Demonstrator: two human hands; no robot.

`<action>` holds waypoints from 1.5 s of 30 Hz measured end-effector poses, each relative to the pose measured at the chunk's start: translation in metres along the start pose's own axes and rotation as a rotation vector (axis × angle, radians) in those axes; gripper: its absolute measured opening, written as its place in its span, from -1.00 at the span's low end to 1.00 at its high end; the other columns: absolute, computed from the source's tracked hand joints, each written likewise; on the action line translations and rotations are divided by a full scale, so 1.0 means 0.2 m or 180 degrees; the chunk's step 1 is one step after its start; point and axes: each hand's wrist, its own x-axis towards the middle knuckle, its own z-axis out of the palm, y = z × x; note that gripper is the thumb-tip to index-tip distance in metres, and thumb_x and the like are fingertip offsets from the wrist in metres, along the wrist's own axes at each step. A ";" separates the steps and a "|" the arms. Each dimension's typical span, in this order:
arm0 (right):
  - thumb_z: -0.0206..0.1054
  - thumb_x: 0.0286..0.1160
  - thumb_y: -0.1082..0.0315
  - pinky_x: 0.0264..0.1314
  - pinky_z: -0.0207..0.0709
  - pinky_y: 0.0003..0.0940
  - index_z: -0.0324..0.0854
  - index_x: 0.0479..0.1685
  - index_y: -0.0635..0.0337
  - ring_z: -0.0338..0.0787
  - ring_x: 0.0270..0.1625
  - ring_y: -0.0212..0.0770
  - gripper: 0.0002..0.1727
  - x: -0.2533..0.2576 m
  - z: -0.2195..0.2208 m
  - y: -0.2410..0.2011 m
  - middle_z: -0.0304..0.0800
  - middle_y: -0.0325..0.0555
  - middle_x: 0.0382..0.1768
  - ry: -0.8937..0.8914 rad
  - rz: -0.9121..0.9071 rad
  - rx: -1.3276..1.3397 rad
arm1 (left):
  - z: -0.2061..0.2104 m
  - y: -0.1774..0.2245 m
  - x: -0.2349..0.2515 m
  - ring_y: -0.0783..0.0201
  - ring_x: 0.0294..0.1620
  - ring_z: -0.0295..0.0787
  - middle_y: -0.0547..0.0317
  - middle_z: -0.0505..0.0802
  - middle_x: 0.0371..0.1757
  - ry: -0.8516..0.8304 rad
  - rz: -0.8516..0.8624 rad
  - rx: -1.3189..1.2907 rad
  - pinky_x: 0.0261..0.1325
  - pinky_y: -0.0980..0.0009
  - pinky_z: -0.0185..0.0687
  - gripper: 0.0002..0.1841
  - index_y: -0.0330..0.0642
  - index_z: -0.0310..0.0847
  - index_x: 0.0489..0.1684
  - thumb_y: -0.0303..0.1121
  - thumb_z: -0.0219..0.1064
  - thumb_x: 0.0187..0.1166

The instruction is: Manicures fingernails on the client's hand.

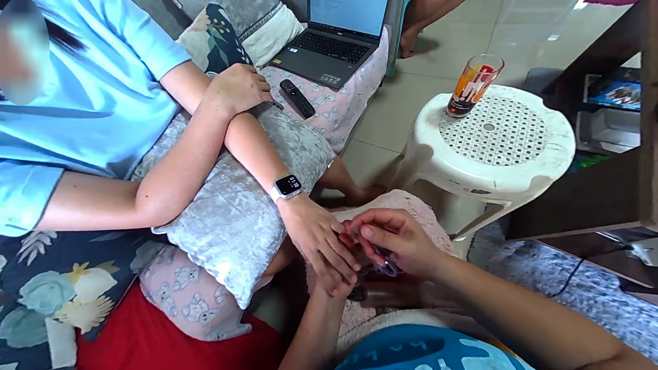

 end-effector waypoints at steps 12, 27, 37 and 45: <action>0.25 0.74 0.21 0.03 0.71 -0.60 0.80 -0.07 0.23 0.81 -0.12 -0.53 -0.71 -0.18 -0.04 0.01 0.88 -0.25 -0.20 0.0286 0.0124 -0.1743 | 0.02 -0.05 0.05 0.09 0.16 0.79 0.05 0.86 -0.01 0.0309 0.0151 -0.0268 0.30 0.19 0.66 -0.72 -0.22 0.76 -0.05 -0.18 0.33 0.62; 0.26 0.73 0.23 -0.01 0.74 -0.57 0.85 0.15 0.21 0.88 -0.15 -0.47 -0.68 -0.19 0.00 0.05 0.95 -0.15 -0.18 0.0441 -0.0602 -0.2887 | -0.01 -0.04 0.04 0.11 0.08 0.81 0.04 0.85 -0.02 0.0200 0.0101 -0.0437 0.23 0.22 0.69 -0.75 -0.27 0.73 0.00 -0.26 0.33 0.61; 0.26 0.72 0.27 -0.01 0.76 -0.58 0.84 0.13 0.26 0.88 -0.17 -0.48 -0.69 -0.19 0.00 0.06 0.95 -0.15 -0.19 0.0466 -0.0613 -0.2684 | -0.02 -0.04 0.03 0.11 0.06 0.82 0.03 0.85 -0.01 0.0204 0.0056 -0.0454 0.18 0.26 0.72 -0.72 -0.27 0.72 0.03 -0.24 0.36 0.58; 0.25 0.73 0.26 -0.02 0.75 -0.58 0.85 0.14 0.23 0.87 -0.18 -0.48 -0.68 -0.19 0.00 0.06 0.94 -0.16 -0.20 0.0463 -0.0544 -0.2756 | -0.02 -0.04 0.04 0.11 0.10 0.81 0.02 0.85 -0.01 0.0221 0.0108 -0.0359 0.23 0.23 0.68 -0.75 -0.27 0.74 0.00 -0.27 0.35 0.59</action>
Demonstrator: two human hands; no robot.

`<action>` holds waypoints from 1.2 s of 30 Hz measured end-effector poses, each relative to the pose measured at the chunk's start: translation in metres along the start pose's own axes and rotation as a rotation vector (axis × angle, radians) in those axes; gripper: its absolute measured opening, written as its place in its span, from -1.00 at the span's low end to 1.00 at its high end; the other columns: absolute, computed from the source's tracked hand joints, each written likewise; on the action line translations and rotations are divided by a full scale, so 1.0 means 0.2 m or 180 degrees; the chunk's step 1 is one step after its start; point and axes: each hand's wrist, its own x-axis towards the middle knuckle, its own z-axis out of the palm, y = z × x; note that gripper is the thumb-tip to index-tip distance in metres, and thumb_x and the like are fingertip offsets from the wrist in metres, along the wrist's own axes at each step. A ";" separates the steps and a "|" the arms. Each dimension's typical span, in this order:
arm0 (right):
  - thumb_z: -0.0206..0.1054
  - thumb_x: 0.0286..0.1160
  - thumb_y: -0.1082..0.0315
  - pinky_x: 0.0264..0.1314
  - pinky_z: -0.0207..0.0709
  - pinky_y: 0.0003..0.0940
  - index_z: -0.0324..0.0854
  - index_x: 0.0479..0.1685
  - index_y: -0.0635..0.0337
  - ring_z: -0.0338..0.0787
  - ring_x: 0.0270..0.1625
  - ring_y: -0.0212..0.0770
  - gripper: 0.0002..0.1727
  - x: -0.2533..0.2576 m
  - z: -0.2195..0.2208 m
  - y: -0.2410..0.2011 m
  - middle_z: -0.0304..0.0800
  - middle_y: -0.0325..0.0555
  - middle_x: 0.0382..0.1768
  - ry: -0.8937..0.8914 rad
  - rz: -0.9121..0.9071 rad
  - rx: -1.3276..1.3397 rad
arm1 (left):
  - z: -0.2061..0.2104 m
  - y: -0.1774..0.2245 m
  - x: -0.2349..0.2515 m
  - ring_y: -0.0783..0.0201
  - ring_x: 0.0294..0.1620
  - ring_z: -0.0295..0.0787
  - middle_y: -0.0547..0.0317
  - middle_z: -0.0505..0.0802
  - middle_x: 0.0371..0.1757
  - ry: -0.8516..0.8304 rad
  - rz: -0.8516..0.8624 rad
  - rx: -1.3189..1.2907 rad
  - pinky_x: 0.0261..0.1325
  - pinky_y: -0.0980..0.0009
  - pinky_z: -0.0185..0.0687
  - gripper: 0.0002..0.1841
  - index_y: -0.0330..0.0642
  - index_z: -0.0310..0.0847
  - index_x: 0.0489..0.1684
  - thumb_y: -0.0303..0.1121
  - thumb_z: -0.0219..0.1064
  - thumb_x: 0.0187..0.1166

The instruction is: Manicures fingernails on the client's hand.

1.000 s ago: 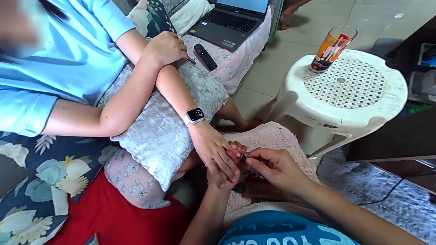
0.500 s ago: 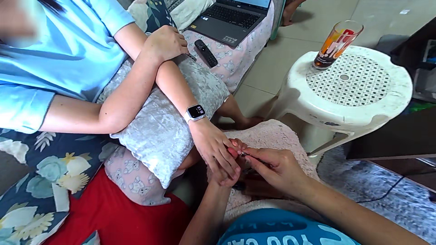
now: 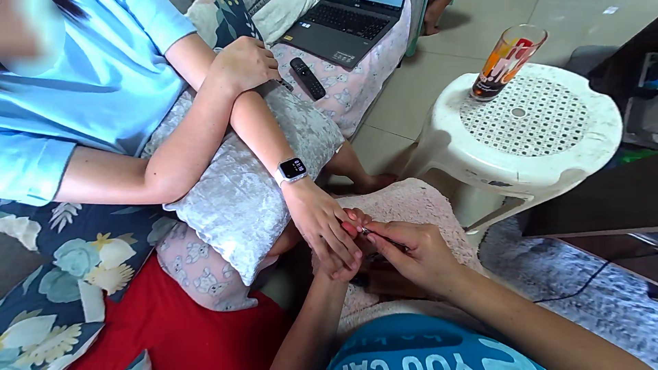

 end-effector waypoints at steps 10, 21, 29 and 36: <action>0.26 0.69 0.26 -0.12 0.68 -0.59 0.87 0.11 0.18 0.81 -0.25 -0.45 -0.70 0.01 0.00 0.01 0.91 -0.16 -0.28 0.0028 -0.0081 -0.0234 | 0.00 0.00 0.01 0.10 0.09 0.80 0.01 0.85 -0.03 0.0043 0.0082 0.0006 0.24 0.22 0.67 -0.74 -0.29 0.73 0.00 -0.26 0.33 0.61; 0.26 0.68 0.27 -0.10 0.70 -0.62 0.87 0.08 0.21 0.83 -0.24 -0.50 -0.69 0.02 -0.01 -0.02 0.93 -0.16 -0.26 -0.0067 0.0089 -0.0096 | -0.03 0.00 0.00 0.10 0.09 0.81 0.01 0.85 -0.02 0.0008 0.0016 -0.0061 0.24 0.23 0.68 -0.76 -0.28 0.72 -0.01 -0.29 0.33 0.61; 0.27 0.70 0.29 -0.11 0.78 -0.62 0.84 0.10 0.28 0.86 -0.24 -0.54 -0.70 0.03 -0.01 -0.01 0.94 -0.19 -0.22 -0.0161 0.0292 0.0330 | -0.06 0.01 -0.02 0.11 0.13 0.80 0.02 0.84 0.05 -0.0063 0.0007 0.0023 0.26 0.24 0.68 -0.62 -0.25 0.72 0.07 -0.11 0.42 0.53; 0.28 0.69 0.29 -0.10 0.79 -0.62 0.84 0.09 0.28 0.87 -0.23 -0.54 -0.70 0.04 -0.01 -0.02 0.94 -0.20 -0.20 -0.0201 0.0376 0.0383 | -0.04 0.00 0.00 0.14 0.13 0.80 0.04 0.85 0.05 -0.0143 0.0036 0.0066 0.26 0.26 0.67 -0.67 -0.25 0.74 0.04 -0.16 0.42 0.55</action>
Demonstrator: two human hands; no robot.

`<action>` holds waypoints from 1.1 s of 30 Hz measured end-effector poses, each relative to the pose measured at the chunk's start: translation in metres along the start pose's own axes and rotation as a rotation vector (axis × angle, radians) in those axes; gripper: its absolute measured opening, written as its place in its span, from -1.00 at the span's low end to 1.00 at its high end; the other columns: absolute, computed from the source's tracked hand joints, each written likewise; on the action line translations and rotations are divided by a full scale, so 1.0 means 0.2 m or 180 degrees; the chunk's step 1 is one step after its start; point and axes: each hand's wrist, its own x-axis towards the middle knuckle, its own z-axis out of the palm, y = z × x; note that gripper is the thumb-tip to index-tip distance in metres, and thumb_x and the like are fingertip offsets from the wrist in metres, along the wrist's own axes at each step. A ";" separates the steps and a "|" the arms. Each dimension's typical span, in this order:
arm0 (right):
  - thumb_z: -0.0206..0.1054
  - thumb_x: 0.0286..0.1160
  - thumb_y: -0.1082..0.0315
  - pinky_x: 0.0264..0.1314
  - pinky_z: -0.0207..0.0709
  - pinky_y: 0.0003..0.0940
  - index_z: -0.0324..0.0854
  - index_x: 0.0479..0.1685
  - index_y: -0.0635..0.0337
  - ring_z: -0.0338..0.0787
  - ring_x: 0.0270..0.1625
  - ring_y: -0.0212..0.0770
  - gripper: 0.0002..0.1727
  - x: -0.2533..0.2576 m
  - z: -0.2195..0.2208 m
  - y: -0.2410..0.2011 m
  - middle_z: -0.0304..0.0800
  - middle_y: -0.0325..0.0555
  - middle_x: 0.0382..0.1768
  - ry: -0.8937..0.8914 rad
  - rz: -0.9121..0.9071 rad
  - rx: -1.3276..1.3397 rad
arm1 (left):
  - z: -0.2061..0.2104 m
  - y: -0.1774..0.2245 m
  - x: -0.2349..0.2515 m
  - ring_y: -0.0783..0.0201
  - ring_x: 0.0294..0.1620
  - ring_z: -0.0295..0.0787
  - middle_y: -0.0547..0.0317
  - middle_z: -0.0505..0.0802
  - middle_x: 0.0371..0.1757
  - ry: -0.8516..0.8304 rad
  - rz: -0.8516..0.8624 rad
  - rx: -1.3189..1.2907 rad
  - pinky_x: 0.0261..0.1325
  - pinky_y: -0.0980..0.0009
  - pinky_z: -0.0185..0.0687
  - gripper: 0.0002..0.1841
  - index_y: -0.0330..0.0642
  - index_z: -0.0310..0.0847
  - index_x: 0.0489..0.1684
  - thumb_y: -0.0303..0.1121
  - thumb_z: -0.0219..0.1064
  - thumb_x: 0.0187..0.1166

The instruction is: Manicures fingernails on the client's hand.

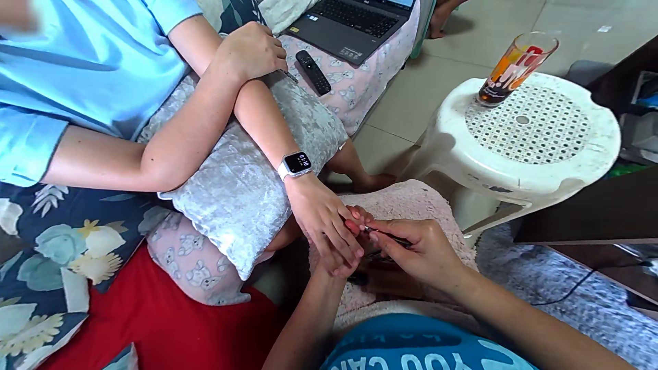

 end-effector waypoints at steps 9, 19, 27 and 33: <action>0.28 0.68 0.30 -0.12 0.76 -0.65 0.85 0.08 0.28 0.84 -0.26 -0.56 -0.71 0.01 0.00 -0.01 0.93 -0.20 -0.22 -0.0005 0.0002 0.0002 | -0.01 0.00 0.01 0.12 0.11 0.80 0.01 0.85 0.01 -0.0007 0.0037 -0.0093 0.25 0.26 0.66 -0.70 -0.28 0.73 0.04 -0.23 0.39 0.57; 0.27 0.68 0.30 -0.11 0.72 -0.64 0.86 0.06 0.27 0.83 -0.27 -0.53 -0.71 0.01 0.00 0.00 0.92 -0.16 -0.25 0.0024 -0.0192 -0.0315 | -0.01 0.01 0.00 0.17 0.04 0.82 0.05 0.85 -0.01 0.0136 -0.0036 0.0040 0.19 0.31 0.70 -0.77 -0.25 0.74 0.01 -0.30 0.37 0.60; 0.27 0.67 0.32 -0.13 0.68 -0.63 0.86 0.05 0.28 0.81 -0.29 -0.46 -0.71 0.01 0.01 0.02 0.90 -0.11 -0.31 0.0085 -0.0439 -0.0578 | -0.01 0.00 0.01 0.14 0.07 0.81 0.04 0.85 -0.02 0.0131 0.0009 0.0033 0.23 0.27 0.68 -0.77 -0.26 0.75 -0.02 -0.28 0.35 0.60; 0.26 0.67 0.33 -0.14 0.67 -0.61 0.86 0.04 0.29 0.80 -0.31 -0.44 -0.71 0.00 0.02 0.04 0.89 -0.10 -0.35 0.0132 -0.0559 -0.0717 | -0.01 0.00 0.01 0.15 0.07 0.80 0.06 0.85 -0.03 0.0138 0.0026 0.0064 0.23 0.26 0.67 -0.76 -0.25 0.75 -0.01 -0.27 0.36 0.59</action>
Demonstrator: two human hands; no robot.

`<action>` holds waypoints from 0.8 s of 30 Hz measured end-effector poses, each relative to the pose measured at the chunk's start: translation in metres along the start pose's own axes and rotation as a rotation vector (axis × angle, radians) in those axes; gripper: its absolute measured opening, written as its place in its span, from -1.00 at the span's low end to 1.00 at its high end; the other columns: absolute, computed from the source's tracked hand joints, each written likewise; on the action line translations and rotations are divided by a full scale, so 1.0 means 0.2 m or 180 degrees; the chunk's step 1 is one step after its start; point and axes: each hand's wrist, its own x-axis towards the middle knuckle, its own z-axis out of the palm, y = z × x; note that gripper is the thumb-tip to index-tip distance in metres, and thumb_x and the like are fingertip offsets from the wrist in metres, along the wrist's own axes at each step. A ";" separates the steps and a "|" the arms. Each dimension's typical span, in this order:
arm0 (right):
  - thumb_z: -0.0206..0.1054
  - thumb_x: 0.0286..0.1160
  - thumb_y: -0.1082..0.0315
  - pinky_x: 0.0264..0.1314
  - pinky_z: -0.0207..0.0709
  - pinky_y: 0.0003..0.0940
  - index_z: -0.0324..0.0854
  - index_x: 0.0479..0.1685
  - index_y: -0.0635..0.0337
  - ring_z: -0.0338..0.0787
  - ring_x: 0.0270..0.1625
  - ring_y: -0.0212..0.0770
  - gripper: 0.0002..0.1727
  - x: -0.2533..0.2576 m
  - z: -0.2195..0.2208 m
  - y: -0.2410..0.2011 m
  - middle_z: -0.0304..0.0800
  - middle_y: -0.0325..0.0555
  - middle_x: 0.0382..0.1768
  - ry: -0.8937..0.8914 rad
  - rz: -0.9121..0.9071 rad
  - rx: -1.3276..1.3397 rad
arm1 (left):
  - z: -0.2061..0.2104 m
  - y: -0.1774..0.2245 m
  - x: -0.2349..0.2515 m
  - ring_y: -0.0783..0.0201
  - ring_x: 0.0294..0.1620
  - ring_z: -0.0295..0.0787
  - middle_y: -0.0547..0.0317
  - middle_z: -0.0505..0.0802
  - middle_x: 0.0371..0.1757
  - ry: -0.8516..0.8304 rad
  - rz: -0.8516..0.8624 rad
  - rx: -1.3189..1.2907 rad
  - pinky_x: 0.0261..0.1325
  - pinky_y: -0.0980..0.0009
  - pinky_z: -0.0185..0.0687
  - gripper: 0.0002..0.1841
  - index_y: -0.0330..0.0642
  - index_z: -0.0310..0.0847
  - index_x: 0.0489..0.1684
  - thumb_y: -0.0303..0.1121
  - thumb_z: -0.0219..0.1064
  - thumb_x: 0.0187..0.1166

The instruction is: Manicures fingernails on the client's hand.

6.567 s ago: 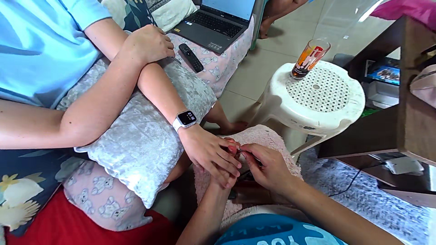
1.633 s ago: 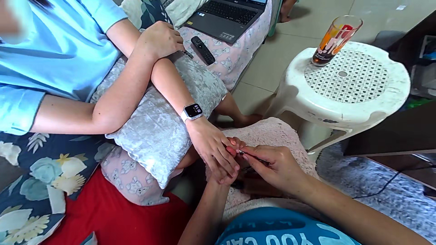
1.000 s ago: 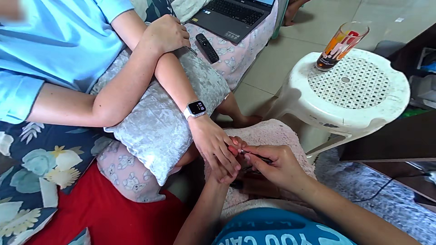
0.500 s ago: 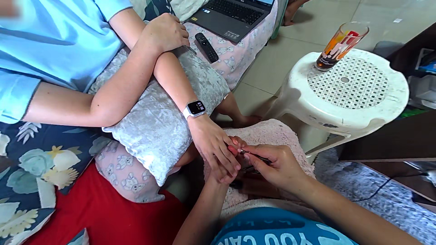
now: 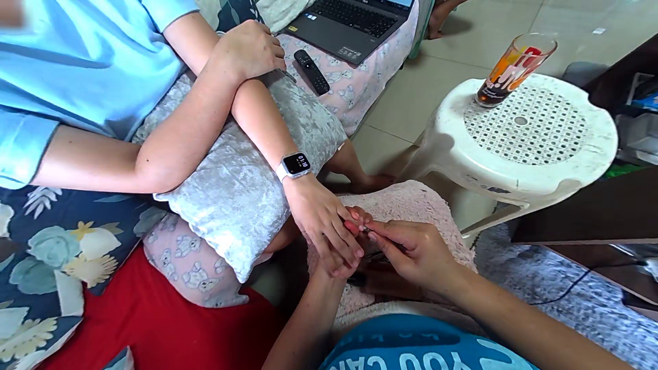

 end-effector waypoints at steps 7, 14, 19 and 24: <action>0.31 0.67 0.29 0.00 0.73 -0.63 0.85 0.05 0.26 0.85 -0.15 -0.53 -0.72 0.01 -0.01 0.03 0.94 -0.16 -0.17 -0.0119 0.0318 0.0645 | 0.01 0.00 0.00 0.12 0.10 0.80 0.03 0.85 0.00 -0.0003 0.0004 -0.0118 0.27 0.24 0.66 -0.73 -0.27 0.74 -0.01 -0.23 0.39 0.57; 0.05 0.82 0.25 -0.36 0.57 -0.65 0.80 -0.12 0.19 0.66 -0.44 -0.57 -0.63 0.00 -0.09 0.02 0.75 -0.41 -0.45 -0.0245 0.1216 0.1659 | 0.02 0.00 0.00 -0.01 0.22 0.79 -0.03 0.85 0.09 0.0097 -0.0180 -0.0189 0.39 0.07 0.63 -0.71 -0.20 0.79 -0.03 -0.16 0.36 0.59; 0.08 0.82 0.18 -0.13 0.54 -0.63 0.72 -0.18 0.13 0.66 -0.21 -0.55 -0.66 0.00 -0.10 0.01 0.72 -0.37 -0.28 -0.0443 0.1221 0.1671 | 0.04 0.00 0.00 0.07 0.15 0.80 0.06 0.87 -0.05 0.0085 -0.0197 -0.0185 0.33 0.15 0.66 -0.74 -0.18 0.78 -0.06 -0.18 0.40 0.56; 0.28 0.73 0.28 -0.50 0.67 -0.56 0.74 -0.08 0.26 0.76 -0.53 -0.41 -0.78 0.01 -0.10 -0.04 0.86 -0.18 -0.40 -0.0511 0.1653 0.2568 | 0.04 0.01 -0.01 0.08 0.16 0.79 0.04 0.86 -0.01 0.0015 -0.0184 -0.0158 0.34 0.17 0.64 -0.68 -0.20 0.75 -0.01 -0.11 0.36 0.59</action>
